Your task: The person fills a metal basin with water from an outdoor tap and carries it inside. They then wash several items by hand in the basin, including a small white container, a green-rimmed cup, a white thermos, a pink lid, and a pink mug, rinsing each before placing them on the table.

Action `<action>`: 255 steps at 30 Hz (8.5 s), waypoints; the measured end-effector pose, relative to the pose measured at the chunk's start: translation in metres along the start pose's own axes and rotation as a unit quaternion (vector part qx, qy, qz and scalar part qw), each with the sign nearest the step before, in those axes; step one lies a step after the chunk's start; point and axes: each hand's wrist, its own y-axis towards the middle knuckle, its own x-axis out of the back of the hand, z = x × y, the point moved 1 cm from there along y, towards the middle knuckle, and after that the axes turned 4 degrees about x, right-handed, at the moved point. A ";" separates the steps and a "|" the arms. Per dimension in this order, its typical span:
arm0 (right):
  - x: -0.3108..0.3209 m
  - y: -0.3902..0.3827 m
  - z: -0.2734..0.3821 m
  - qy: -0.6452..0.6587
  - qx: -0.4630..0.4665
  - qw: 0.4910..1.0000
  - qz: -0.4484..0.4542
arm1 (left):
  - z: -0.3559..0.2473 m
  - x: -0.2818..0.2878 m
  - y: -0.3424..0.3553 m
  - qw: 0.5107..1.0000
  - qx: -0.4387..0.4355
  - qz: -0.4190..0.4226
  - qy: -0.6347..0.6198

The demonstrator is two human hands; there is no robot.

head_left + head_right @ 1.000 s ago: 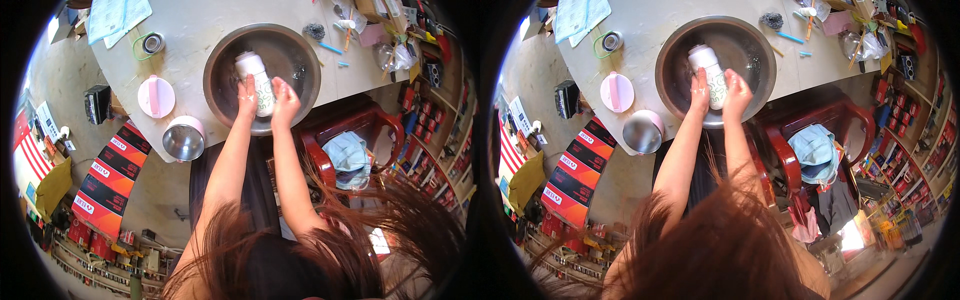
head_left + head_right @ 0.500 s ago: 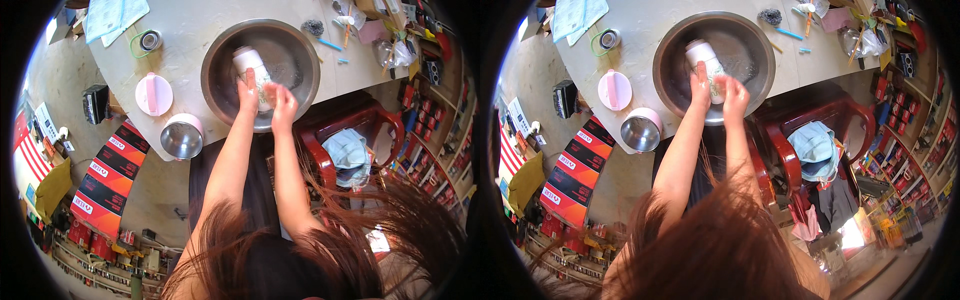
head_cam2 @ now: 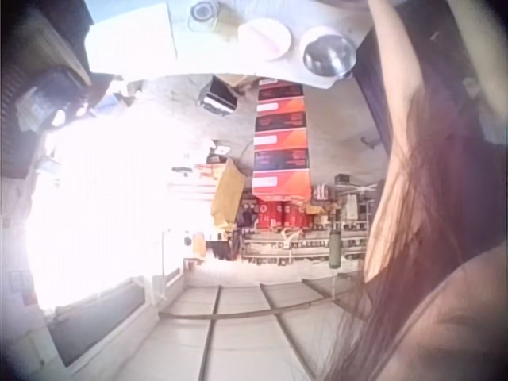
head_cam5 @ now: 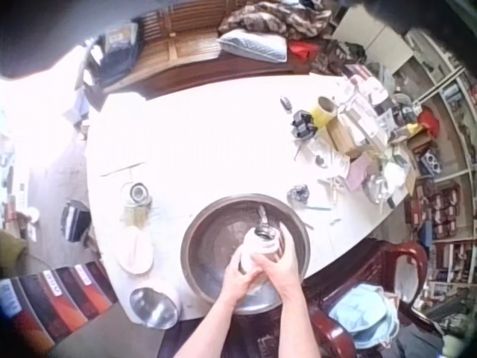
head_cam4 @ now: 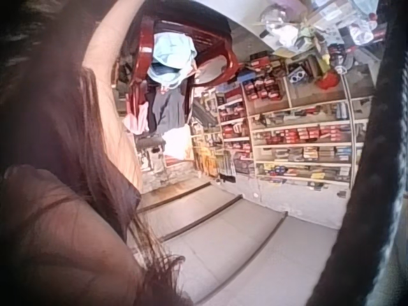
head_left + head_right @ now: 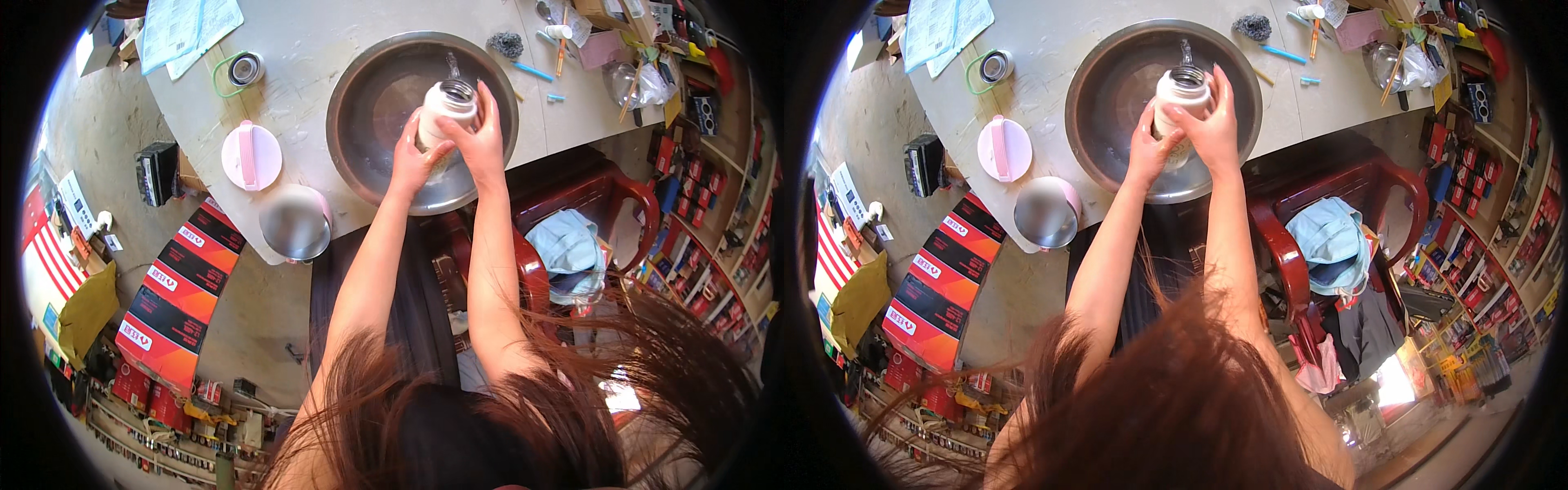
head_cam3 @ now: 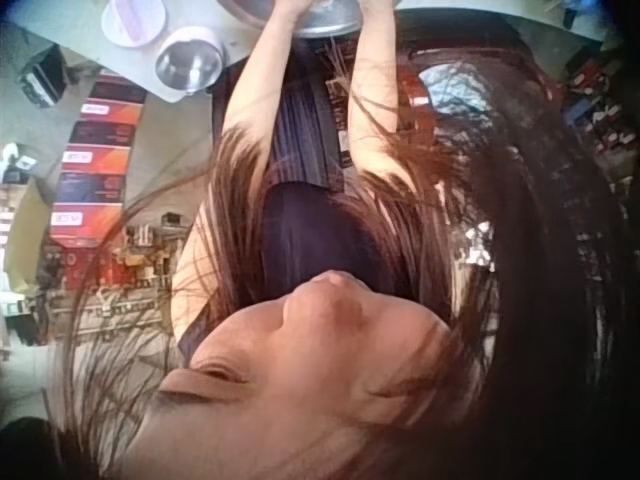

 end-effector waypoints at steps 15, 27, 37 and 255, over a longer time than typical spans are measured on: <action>0.004 -0.049 0.033 0.242 0.095 0.964 -0.063 | -0.011 0.026 0.020 0.834 0.405 0.089 -0.365; -0.029 -0.063 0.061 -0.145 0.208 0.963 0.091 | 0.060 0.023 0.009 0.949 0.296 -0.066 -0.084; -0.020 -0.062 0.077 -0.123 0.193 0.973 0.007 | 0.005 0.024 -0.009 0.959 0.161 -0.178 -0.151; 0.002 -0.086 0.089 -0.306 0.175 0.936 0.025 | -0.057 0.062 -0.136 0.946 0.240 -0.102 -0.193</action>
